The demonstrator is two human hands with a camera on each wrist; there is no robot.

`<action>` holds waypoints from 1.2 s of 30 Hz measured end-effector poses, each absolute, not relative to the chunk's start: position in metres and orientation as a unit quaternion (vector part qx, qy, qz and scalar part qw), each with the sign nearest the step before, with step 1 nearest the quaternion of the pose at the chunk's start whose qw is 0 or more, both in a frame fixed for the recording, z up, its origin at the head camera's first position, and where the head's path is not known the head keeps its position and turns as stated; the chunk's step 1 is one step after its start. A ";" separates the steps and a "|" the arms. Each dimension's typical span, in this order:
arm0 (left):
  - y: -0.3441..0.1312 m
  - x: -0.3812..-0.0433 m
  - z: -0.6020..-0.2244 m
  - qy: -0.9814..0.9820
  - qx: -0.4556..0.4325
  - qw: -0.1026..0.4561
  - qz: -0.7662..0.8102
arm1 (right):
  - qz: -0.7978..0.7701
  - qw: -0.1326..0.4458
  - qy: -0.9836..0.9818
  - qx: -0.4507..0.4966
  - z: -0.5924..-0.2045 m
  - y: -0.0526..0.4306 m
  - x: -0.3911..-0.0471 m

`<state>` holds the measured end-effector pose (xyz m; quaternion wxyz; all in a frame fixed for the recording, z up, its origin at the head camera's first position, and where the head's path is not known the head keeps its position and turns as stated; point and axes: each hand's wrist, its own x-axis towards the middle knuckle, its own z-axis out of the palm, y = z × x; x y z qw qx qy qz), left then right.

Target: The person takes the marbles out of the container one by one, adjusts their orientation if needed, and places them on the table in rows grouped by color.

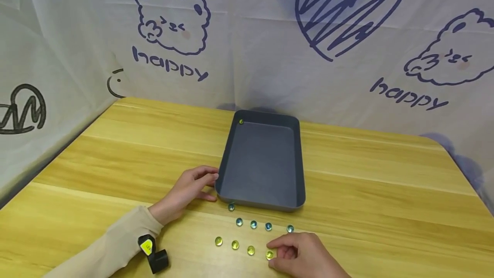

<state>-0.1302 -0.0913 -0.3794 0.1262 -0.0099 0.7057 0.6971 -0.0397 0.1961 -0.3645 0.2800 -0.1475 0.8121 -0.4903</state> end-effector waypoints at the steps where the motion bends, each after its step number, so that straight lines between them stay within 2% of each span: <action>1: -0.091 -0.130 -0.379 0.706 -0.009 0.127 0.697 | -0.491 0.282 0.811 -0.146 -0.364 0.196 -0.040; 20: -0.091 -0.130 -0.376 0.707 -0.008 0.128 0.695 | -0.535 0.310 0.778 -0.116 -0.346 0.213 -0.047; 24: -0.091 -0.129 -0.376 0.705 -0.004 0.131 0.697 | -0.523 0.294 0.791 -0.119 -0.342 0.214 -0.048; 27: -0.091 -0.130 -0.377 0.704 -0.002 0.134 0.698 | -0.512 0.258 0.810 -0.121 -0.338 0.214 -0.050; 36: -0.092 -0.129 -0.378 0.703 0.001 0.133 0.698 | -0.510 0.220 0.830 -0.054 -0.311 0.212 -0.078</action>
